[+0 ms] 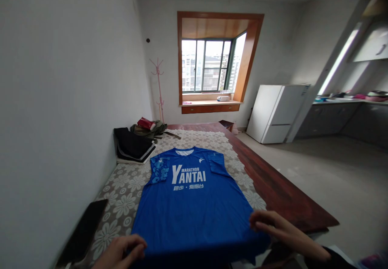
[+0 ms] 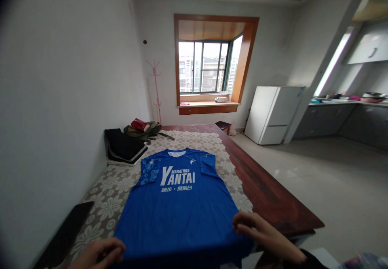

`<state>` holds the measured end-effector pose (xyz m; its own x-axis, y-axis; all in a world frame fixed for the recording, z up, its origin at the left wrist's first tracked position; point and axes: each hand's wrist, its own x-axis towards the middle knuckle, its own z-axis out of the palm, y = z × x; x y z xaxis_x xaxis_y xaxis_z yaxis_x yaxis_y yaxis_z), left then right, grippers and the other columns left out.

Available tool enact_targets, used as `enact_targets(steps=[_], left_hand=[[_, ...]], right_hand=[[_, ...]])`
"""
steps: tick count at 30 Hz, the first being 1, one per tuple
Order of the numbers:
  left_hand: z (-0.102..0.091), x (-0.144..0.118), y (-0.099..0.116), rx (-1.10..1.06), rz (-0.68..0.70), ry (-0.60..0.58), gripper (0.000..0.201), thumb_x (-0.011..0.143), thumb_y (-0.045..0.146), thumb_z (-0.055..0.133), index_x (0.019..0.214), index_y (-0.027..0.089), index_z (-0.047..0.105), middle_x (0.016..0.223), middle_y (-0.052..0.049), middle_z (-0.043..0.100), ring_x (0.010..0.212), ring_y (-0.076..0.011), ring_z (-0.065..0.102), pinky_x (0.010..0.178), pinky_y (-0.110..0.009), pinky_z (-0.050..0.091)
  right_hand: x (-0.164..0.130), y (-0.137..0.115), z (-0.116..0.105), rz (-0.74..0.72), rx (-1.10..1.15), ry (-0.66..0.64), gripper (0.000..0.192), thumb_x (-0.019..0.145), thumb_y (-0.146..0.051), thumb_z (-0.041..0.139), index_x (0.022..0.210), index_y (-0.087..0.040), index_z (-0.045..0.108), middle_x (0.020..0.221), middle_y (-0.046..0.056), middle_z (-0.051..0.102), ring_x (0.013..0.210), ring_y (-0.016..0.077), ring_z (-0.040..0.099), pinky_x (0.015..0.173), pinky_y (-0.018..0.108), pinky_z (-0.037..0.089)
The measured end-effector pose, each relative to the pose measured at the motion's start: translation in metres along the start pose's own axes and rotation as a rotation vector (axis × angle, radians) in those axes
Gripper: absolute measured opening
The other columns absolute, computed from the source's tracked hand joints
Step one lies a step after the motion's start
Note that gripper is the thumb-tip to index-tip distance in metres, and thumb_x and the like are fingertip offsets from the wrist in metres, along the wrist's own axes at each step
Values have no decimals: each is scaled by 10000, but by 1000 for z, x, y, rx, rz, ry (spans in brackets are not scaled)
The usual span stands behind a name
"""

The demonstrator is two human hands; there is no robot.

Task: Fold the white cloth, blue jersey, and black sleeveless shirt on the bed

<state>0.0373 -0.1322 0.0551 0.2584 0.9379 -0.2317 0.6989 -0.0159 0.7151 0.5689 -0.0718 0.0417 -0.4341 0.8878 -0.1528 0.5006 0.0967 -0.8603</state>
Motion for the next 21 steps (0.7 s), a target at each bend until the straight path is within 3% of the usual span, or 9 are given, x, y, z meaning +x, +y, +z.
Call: enact_targets(steps=[4,7,10,12,16,21], left_hand=[[-28,83,34,279,75,275,294,948,382,451,1057,240,684,1082,-36,727,1004,-189,650,937,-274,469],[-40,137,26,454,-35,401,271,868,197,505,1106,206,635,1200,-94,664,1138,-225,600,968,-320,439],[-45,162,5,499,-71,405,260,812,123,522,1034,207,630,1141,-98,671,1083,-235,623,913,-331,453],[-45,167,-7,517,-65,395,246,822,96,496,987,224,625,1087,-70,687,1031,-206,642,885,-303,455],[-42,165,-25,529,-64,398,303,878,80,415,1037,242,616,1106,-52,691,1016,-175,653,888,-281,449],[-42,163,-37,533,-95,410,346,907,102,374,1107,250,614,1169,-64,680,1038,-184,652,904,-304,453]], right_hand=[[105,-28,-16,-177,-243,64,447,924,-548,512,1131,-203,707,1123,100,731,1055,272,661,946,401,517],[175,-26,-11,-210,-509,246,430,941,-449,455,1236,-220,667,1275,111,675,1207,279,600,1068,439,439],[220,-2,3,-108,-746,396,536,938,-423,442,1425,-218,533,1520,115,484,1433,297,385,1172,482,309],[235,20,13,-12,-841,402,604,950,-481,409,1502,-240,437,1598,84,376,1492,302,273,1195,515,245],[246,54,24,47,-912,395,645,974,-582,259,1543,-298,362,1633,19,305,1520,266,200,1223,511,152],[245,57,23,44,-934,389,680,966,-612,216,1552,-291,345,1646,-9,261,1525,255,177,1231,489,135]])
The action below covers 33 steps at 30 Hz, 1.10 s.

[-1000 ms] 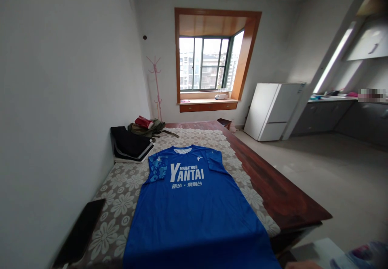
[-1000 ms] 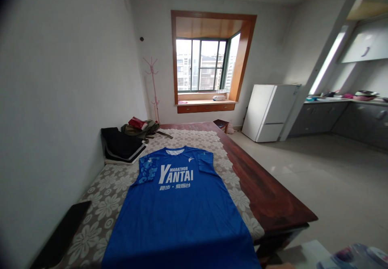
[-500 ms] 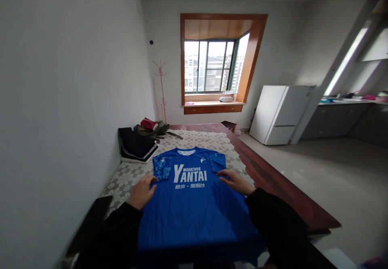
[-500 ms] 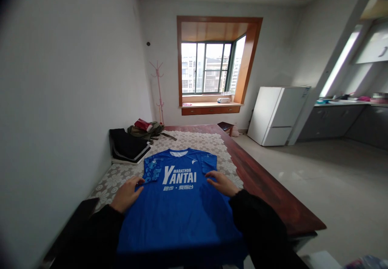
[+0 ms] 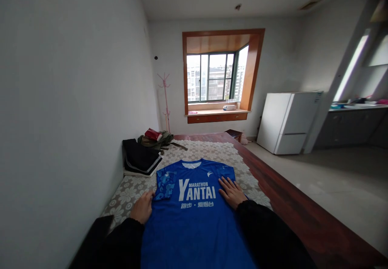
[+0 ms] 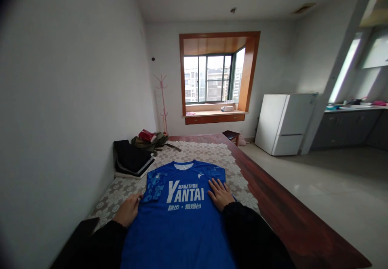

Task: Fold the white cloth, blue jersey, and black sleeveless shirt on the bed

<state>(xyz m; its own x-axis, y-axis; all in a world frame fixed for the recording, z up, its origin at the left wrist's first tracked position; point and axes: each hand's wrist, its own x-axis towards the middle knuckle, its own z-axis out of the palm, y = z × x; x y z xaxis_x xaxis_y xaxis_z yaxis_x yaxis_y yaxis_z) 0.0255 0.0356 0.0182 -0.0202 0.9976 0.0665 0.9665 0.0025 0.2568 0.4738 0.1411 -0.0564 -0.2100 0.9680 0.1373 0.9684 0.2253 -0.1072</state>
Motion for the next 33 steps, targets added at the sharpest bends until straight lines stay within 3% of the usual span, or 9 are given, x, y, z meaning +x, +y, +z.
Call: enact_targets(steps=[4,7,11,13,16,25,30,33], left_hand=[[-6,12,-1,10,1,-15,302,872,125,429,1032,256,650,1089,-56,708,1039,-199,655,911,-316,463],[-5,35,13,1,27,-14,329,924,225,397,1143,235,643,1231,-83,682,1165,-202,611,1018,-323,425],[15,72,47,-16,20,-42,591,972,468,302,1465,168,429,1576,-126,417,1459,-258,353,1182,-390,277],[29,84,63,-12,-5,-64,708,962,548,252,1526,128,333,1636,-151,294,1513,-325,227,1208,-492,213],[44,90,76,-1,1,-87,787,941,618,214,1546,122,303,1654,-145,235,1527,-362,156,1216,-570,144],[51,81,61,13,220,-125,754,930,668,261,1557,250,300,1661,-23,236,1545,-279,114,1246,-525,76],[54,83,54,-11,256,-120,709,944,639,286,1546,266,327,1644,-38,287,1537,-292,155,1232,-562,110],[55,86,50,-48,239,-96,620,973,545,284,1511,259,398,1619,-31,354,1522,-268,224,1232,-521,172]], right_hand=[[1,-2,-3,0,1,-6,679,964,-610,215,1545,-290,363,1636,-14,291,1523,254,186,1232,485,137],[0,-3,-4,0,7,-6,674,965,-605,223,1544,-288,365,1631,-10,307,1523,253,185,1231,490,143],[-2,-4,-6,1,6,1,664,969,-596,225,1543,-292,363,1629,-6,315,1525,244,179,1228,495,153],[-2,-4,-7,-3,3,0,662,971,-597,223,1544,-295,361,1627,-7,319,1524,244,181,1228,498,153],[-1,-1,-5,-17,8,6,663,971,-605,231,1543,-297,363,1624,-2,327,1522,247,192,1231,501,148],[-2,0,-7,-55,58,37,662,979,-608,267,1552,-288,348,1609,17,353,1513,276,222,1243,533,75],[-8,-3,-15,-77,79,17,644,986,-597,281,1526,-269,402,1602,40,373,1504,266,249,1237,501,139],[-4,-3,-27,-77,100,3,648,964,-636,337,1454,-247,509,1563,70,436,1471,284,320,1218,488,205]])
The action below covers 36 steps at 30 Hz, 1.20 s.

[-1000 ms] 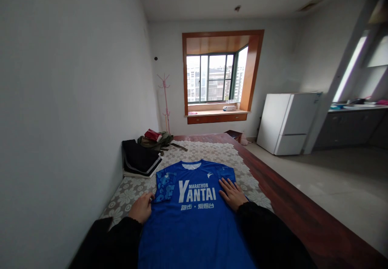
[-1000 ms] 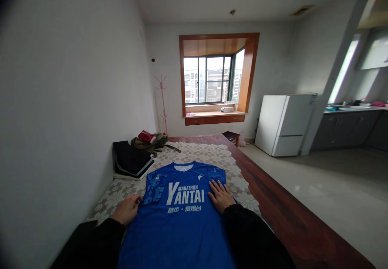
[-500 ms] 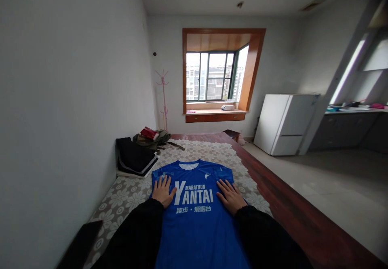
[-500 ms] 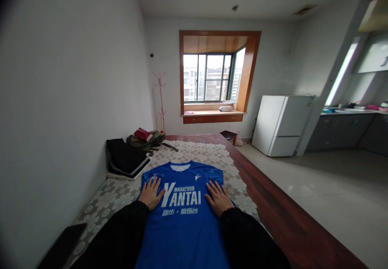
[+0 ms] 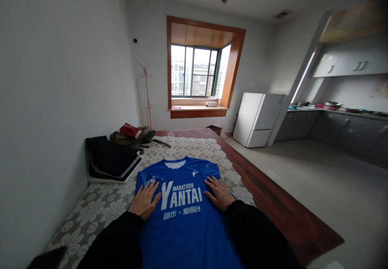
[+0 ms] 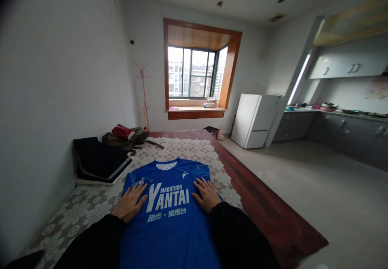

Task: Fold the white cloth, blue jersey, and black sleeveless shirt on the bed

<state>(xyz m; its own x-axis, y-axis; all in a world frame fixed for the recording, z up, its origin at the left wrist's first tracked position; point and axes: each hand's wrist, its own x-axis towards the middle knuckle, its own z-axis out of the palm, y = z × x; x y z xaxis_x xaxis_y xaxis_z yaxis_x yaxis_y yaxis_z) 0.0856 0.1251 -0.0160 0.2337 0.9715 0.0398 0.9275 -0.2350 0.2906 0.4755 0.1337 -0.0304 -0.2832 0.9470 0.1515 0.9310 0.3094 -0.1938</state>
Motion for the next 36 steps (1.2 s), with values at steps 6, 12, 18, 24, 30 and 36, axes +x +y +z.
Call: enact_targets(steps=[6,12,18,24,30,36], left_hand=[[2,3,-6,22,-69,75,544,978,358,303,1472,189,457,1606,-85,381,1508,-290,258,1223,-498,211],[3,-2,-1,79,-32,23,581,966,462,347,1519,285,383,1648,-48,288,1531,-316,174,1221,-542,165],[0,-5,-4,76,8,-46,625,963,510,343,1550,296,311,1666,-37,234,1540,-296,139,1233,-526,111],[-6,-5,-6,33,7,-57,578,975,536,316,1516,339,370,1651,4,286,1531,-271,186,1228,-505,158],[-5,-2,-4,53,-84,50,588,988,465,303,1522,226,367,1639,-72,311,1528,-268,197,1236,-476,167],[1,0,-8,109,-105,51,637,955,494,369,1537,236,345,1644,-83,290,1526,-303,199,1226,-505,183]], right_hand=[[40,-8,-17,28,46,23,535,1002,-533,303,1213,-217,679,1408,103,592,1311,253,524,1125,384,366],[56,-12,21,100,-71,-30,642,1000,-500,240,1565,-202,311,1636,60,298,1524,257,180,1229,474,144],[50,-6,25,-16,-40,-88,673,990,-582,209,1579,-262,274,1650,18,253,1532,241,150,1239,471,110],[50,2,16,-158,101,-103,614,992,-583,258,1512,-302,424,1605,4,362,1510,247,238,1233,480,161],[57,12,21,57,17,106,605,985,-436,277,1473,-145,484,1608,97,349,1495,258,279,1228,433,206],[55,11,32,101,-59,2,700,960,-585,279,1530,-198,397,1625,77,316,1522,258,191,1236,461,133]])
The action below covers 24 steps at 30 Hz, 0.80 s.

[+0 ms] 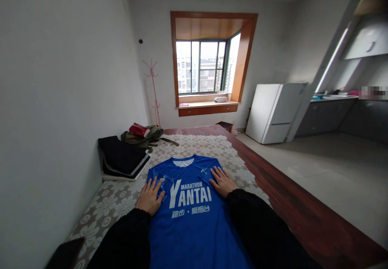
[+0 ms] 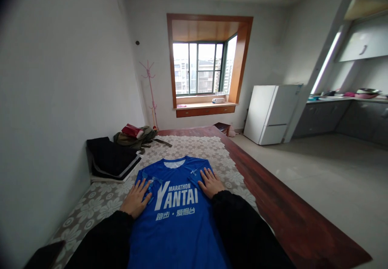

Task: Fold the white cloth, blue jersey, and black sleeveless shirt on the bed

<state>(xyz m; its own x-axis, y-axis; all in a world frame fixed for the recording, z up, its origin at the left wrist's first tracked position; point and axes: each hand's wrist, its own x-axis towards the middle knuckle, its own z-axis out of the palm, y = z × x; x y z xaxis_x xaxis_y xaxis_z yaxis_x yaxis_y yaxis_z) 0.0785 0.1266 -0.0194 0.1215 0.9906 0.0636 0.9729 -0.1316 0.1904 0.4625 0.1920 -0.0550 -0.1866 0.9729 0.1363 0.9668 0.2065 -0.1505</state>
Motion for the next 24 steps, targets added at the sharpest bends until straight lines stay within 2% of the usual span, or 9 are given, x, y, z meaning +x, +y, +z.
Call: enact_targets(steps=[9,12,17,20,24], left_hand=[[-6,-2,0,-23,50,-40,667,934,555,390,1529,256,364,1645,-66,293,1531,-316,177,1229,-510,163],[-6,-2,0,-30,65,-52,673,927,564,402,1529,266,363,1630,-55,335,1524,-295,210,1238,-488,152],[-8,-3,-1,-39,96,-58,681,922,577,404,1527,267,366,1638,-39,317,1527,-281,202,1242,-479,147],[-8,-3,-1,-41,107,-60,678,918,585,406,1518,269,384,1635,-35,321,1526,-277,208,1239,-476,164],[-7,-2,0,-39,95,-52,673,933,580,367,1526,259,369,1630,-45,332,1525,-275,212,1238,-485,162]], right_hand=[[-4,-1,-2,-11,5,2,751,949,-645,253,1544,-202,366,1632,72,300,1522,244,194,1238,438,105],[-1,2,2,11,5,42,758,943,-640,277,1541,-183,366,1640,80,278,1520,249,203,1237,436,123],[3,6,4,2,27,141,764,933,-622,330,1549,-170,340,1645,91,258,1523,268,188,1241,444,130],[3,5,4,-39,27,107,776,934,-628,323,1548,-153,345,1633,97,292,1518,263,209,1244,431,132],[2,1,4,7,2,14,790,951,-620,253,1540,-103,354,1620,115,318,1516,249,216,1243,422,136]])
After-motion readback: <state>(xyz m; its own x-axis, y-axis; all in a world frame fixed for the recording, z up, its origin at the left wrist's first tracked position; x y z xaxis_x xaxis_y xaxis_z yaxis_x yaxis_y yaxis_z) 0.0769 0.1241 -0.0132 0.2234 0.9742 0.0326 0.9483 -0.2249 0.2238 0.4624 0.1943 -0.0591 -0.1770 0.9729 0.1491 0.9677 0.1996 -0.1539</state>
